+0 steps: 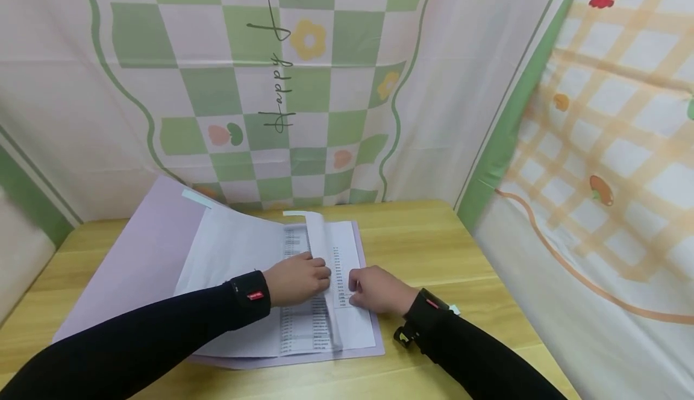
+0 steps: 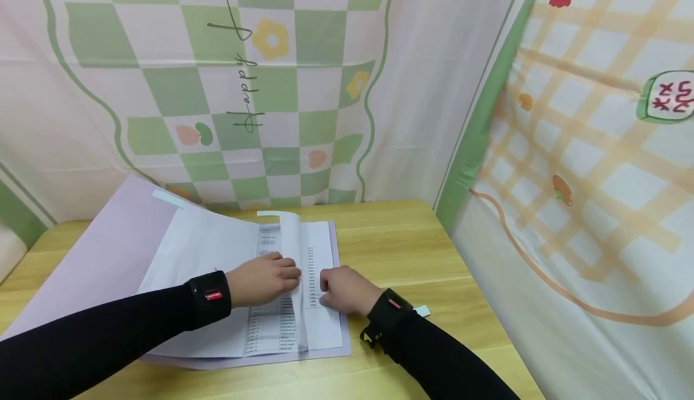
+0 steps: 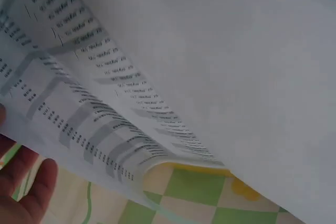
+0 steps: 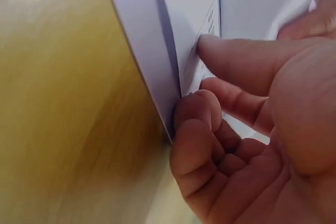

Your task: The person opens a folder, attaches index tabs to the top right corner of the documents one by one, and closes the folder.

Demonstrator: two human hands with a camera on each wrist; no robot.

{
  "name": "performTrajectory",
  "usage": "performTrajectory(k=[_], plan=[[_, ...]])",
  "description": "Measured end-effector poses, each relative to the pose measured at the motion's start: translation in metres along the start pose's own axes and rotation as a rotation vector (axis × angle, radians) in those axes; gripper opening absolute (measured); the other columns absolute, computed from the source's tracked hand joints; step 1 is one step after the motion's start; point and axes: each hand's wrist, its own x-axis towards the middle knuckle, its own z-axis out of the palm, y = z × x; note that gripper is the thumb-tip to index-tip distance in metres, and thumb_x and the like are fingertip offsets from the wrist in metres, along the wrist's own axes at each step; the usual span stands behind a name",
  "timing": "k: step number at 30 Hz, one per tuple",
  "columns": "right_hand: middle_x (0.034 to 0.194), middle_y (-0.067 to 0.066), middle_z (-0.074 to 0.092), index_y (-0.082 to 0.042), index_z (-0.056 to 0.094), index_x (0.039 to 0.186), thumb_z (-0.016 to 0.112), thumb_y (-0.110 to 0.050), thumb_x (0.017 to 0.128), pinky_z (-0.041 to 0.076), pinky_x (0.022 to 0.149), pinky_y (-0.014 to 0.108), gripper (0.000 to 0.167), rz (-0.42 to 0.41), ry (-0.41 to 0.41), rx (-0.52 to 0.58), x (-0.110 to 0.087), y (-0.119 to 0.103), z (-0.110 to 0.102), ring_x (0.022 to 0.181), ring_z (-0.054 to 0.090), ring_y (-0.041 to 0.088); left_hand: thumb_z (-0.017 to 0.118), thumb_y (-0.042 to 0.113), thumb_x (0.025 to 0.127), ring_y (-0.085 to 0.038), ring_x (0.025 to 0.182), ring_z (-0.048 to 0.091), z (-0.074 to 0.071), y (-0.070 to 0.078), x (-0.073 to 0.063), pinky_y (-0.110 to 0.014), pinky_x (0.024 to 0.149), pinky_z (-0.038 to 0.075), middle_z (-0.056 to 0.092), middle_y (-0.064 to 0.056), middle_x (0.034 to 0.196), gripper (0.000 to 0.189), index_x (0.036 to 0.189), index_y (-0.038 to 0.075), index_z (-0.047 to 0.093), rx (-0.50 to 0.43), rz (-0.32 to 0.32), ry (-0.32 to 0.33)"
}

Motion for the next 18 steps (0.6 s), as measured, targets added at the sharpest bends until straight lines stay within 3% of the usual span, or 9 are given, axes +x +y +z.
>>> performTrajectory(k=[5,10,14,18], plan=[[0.076,-0.004,0.056,-0.015,0.057,0.092,0.075,-0.019,0.09,0.046,0.063,0.029,0.019,0.038,-0.035,0.051,0.004,0.002,0.001,0.068,0.053,0.013,0.078,0.022,0.088,-0.014,0.1,0.061,-0.009,0.004,-0.024,-0.031,0.089,0.049,0.069,0.003,0.11,0.03,0.117,0.016,0.072,-0.021,-0.061,-0.074],[0.075,-0.003,0.055,-0.017,0.056,0.093,0.076,-0.02,0.089,0.045,0.062,0.03,0.02,0.085,-0.05,0.09,0.005,0.008,0.003,0.068,0.053,0.014,0.078,0.018,0.088,-0.016,0.098,0.063,-0.02,0.004,-0.047,-0.032,0.089,0.049,0.069,0.002,0.108,0.038,0.125,0.022,0.069,-0.095,-0.101,-0.105],[0.075,-0.001,0.055,-0.016,0.056,0.093,0.075,-0.019,0.09,0.044,0.062,0.031,0.02,0.098,-0.07,0.104,0.005,0.01,0.003,0.068,0.052,0.015,0.077,0.014,0.087,-0.017,0.101,0.061,-0.028,0.0,-0.064,-0.035,0.09,0.049,0.068,0.001,0.109,0.028,0.114,0.02,0.074,-0.13,-0.128,-0.104],[0.076,0.0,0.055,-0.016,0.055,0.094,0.075,-0.018,0.09,0.044,0.063,0.032,0.021,0.087,-0.088,0.114,0.006,0.009,0.002,0.069,0.052,0.016,0.075,0.004,0.086,-0.021,0.109,0.061,-0.037,-0.007,-0.085,-0.04,0.094,0.048,0.068,-0.002,0.113,0.024,0.107,0.016,0.077,-0.234,-0.19,-0.108]])
